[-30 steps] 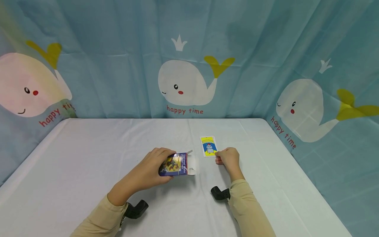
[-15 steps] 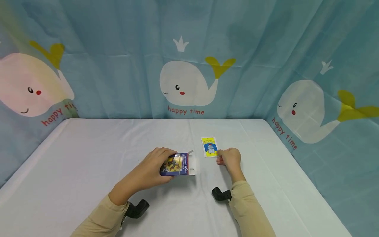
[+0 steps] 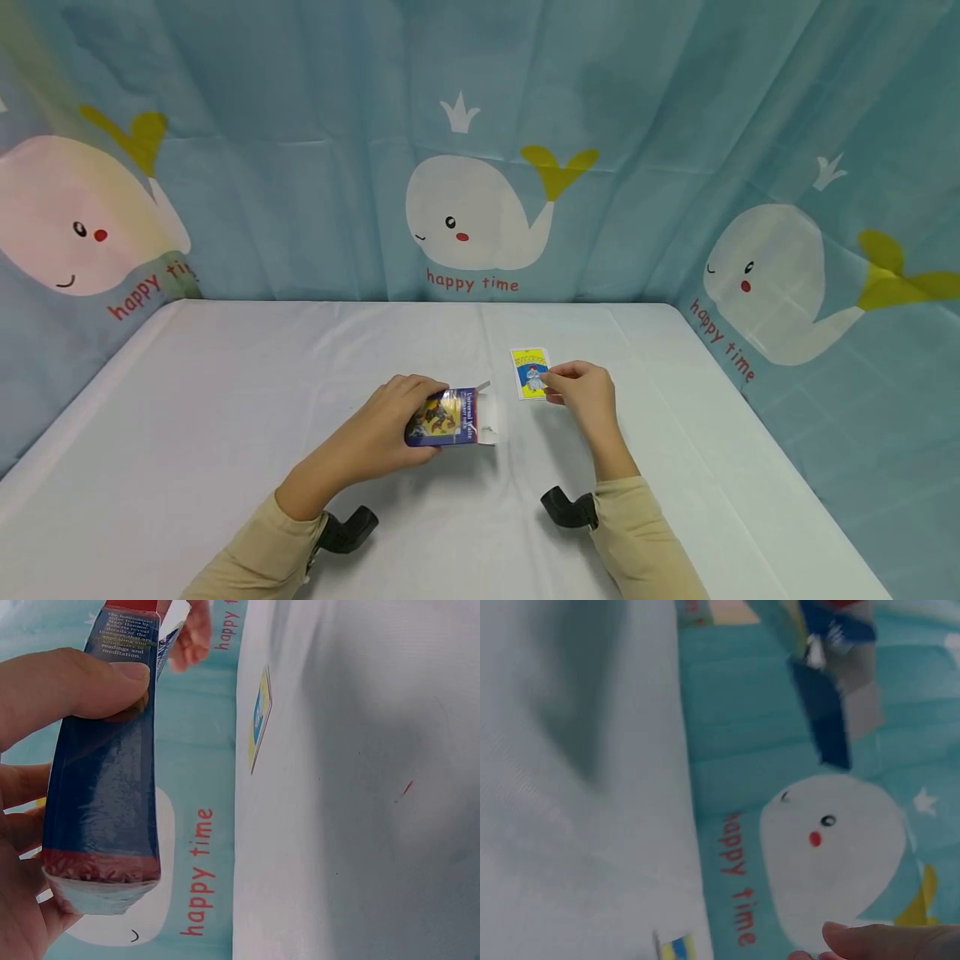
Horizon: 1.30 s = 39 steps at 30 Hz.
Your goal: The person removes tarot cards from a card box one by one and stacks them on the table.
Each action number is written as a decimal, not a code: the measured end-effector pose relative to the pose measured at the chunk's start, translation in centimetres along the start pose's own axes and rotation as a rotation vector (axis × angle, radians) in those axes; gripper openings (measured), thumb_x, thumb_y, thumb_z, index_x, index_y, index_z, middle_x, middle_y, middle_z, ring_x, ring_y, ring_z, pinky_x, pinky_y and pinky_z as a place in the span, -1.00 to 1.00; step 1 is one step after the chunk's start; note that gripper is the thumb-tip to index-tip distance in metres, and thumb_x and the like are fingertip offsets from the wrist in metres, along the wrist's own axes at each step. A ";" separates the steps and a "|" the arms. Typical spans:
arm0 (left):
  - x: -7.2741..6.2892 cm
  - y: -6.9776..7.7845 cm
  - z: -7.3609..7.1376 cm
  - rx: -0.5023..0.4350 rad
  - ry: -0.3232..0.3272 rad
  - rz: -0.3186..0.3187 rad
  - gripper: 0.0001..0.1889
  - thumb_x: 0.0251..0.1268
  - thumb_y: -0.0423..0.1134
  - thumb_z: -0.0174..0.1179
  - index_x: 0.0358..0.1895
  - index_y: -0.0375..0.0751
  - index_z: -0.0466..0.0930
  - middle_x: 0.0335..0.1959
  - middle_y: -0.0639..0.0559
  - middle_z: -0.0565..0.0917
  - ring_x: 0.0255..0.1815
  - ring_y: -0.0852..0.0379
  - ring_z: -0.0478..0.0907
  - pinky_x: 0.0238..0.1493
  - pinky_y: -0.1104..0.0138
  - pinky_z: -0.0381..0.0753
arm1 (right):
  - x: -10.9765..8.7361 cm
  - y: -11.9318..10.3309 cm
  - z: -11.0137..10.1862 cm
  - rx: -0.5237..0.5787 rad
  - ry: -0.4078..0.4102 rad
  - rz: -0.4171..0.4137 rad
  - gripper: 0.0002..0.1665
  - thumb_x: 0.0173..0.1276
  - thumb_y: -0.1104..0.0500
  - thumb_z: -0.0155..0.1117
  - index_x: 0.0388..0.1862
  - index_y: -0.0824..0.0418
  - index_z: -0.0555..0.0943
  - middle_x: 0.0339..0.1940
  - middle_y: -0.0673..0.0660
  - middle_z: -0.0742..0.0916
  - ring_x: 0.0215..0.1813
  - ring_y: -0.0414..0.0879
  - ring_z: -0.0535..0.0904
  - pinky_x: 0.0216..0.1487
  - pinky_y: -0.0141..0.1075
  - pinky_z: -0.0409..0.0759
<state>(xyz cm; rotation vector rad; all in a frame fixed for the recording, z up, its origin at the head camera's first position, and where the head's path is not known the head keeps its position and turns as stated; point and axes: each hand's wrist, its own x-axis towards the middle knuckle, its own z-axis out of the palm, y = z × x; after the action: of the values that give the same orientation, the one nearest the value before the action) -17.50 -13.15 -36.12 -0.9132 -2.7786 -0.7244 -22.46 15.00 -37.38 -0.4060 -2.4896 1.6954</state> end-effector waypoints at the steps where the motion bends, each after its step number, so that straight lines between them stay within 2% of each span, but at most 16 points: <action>1: 0.0 0.0 0.0 0.000 0.000 -0.001 -0.26 0.01 -0.14 0.50 0.31 -0.24 0.44 0.22 -0.08 0.54 0.18 -0.03 0.45 0.17 0.01 0.47 | -0.3 -0.4 0.0 0.003 -0.009 -0.007 -0.74 0.27 0.21 0.42 -0.19 0.42 0.69 -0.20 0.30 0.76 -0.42 -0.19 0.69 -0.28 -0.35 0.71; 9: -0.1 0.0 -0.1 -0.001 0.006 -0.004 -0.26 0.01 -0.15 0.50 0.31 -0.23 0.44 0.22 -0.07 0.54 0.15 0.00 0.45 0.15 0.02 0.47 | -1.7 -2.1 0.3 0.037 -0.071 -0.029 -0.76 0.26 0.22 0.42 -0.22 0.41 0.70 -0.21 0.29 0.76 -0.37 -0.15 0.70 -0.21 -0.28 0.73; 17: -0.1 0.0 0.0 -0.005 -0.002 -0.013 -0.26 0.02 -0.13 0.49 0.32 -0.23 0.43 0.24 -0.08 0.53 0.22 -0.04 0.43 0.20 -0.01 0.45 | -3.1 -2.9 0.6 0.058 -0.136 -0.050 -0.77 0.21 0.22 0.46 -0.22 0.35 0.71 -0.21 0.26 0.78 -0.29 -0.06 0.74 -0.16 -0.22 0.74; 32: -0.1 -0.1 -0.3 -0.008 0.003 -0.015 -0.26 0.02 -0.14 0.49 0.32 -0.24 0.43 0.23 -0.09 0.53 0.20 -0.05 0.43 0.20 -0.01 0.46 | -5.2 -3.9 2.3 0.062 -0.258 -0.069 -0.84 0.25 0.25 0.41 -0.24 0.33 0.73 -0.23 0.18 0.80 -0.25 -0.11 0.75 -0.14 -0.22 0.73; 39: -0.1 -0.1 -0.3 -0.005 0.006 -0.011 -0.26 0.02 -0.15 0.50 0.32 -0.23 0.43 0.23 -0.09 0.53 0.20 -0.04 0.43 0.19 0.00 0.47 | -5.6 -3.9 2.8 0.049 -0.282 -0.065 -0.83 0.23 0.20 0.45 -0.25 0.29 0.74 -0.24 0.14 0.81 -0.26 -0.13 0.75 -0.13 -0.23 0.73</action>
<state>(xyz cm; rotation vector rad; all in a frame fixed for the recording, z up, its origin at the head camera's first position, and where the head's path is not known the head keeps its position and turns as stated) -17.47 -13.39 -35.91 -0.8963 -2.7798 -0.7342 -18.35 9.62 -34.45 -0.0834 -2.6078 1.8997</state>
